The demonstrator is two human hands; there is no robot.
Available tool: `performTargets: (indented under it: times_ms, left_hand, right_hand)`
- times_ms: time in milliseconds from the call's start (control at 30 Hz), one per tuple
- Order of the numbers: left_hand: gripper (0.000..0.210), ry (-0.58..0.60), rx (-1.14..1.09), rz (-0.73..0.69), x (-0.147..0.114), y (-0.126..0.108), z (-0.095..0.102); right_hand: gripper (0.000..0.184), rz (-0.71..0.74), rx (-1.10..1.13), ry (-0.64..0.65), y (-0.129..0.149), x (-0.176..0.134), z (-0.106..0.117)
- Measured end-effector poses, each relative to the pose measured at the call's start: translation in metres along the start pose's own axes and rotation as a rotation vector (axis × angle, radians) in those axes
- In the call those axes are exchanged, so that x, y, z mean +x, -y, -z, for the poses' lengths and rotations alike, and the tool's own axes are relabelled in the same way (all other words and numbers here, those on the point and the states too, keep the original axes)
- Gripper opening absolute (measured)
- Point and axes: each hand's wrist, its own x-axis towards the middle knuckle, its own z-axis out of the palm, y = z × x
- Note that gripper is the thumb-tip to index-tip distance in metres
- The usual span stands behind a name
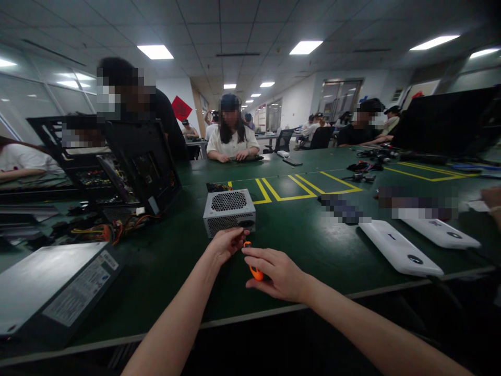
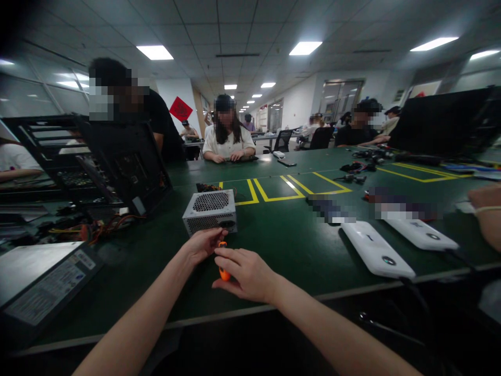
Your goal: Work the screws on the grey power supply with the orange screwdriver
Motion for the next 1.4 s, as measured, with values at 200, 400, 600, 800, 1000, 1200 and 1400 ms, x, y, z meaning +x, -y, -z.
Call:
performTargets:
  times_ms: [200, 400, 600, 800, 1000, 1200, 1400]
  left_hand:
    - [0.003, -0.002, -0.023, 0.0, -0.0007, -0.0011, -0.0004]
    - [0.002, -0.01, -0.039, 0.01, 0.0032, 0.0, -0.0005]
    - [0.003, 0.01, -0.053, 0.016, 0.0007, -0.0003, -0.0001]
    - [0.006, 0.002, -0.062, 0.007, -0.0004, -0.0003, 0.0]
    - [0.003, -0.012, -0.068, 0.012, 0.0027, 0.0022, 0.0001]
    - [0.006, 0.006, -0.077, 0.029, -0.0028, -0.0009, -0.0007]
    - [0.007, -0.01, -0.086, 0.033, -0.0022, -0.0007, -0.0004]
  right_hand:
    - [0.039, -0.082, 0.12, 0.019, 0.0019, -0.0007, 0.0008]
    - [0.029, 0.031, -0.015, 0.061, 0.0042, 0.0028, 0.0059]
    - [0.034, -0.014, -0.008, -0.041, -0.0002, -0.0029, -0.0012]
    - [0.036, -0.036, 0.054, 0.067, 0.0043, -0.0005, 0.0026]
    - [0.029, 0.065, -0.066, 0.078, 0.0041, 0.0022, 0.0033]
    - [0.032, -0.016, -0.024, -0.017, 0.0011, -0.0008, -0.0018]
    - [0.033, -0.019, 0.008, 0.095, 0.0051, 0.0016, 0.0041]
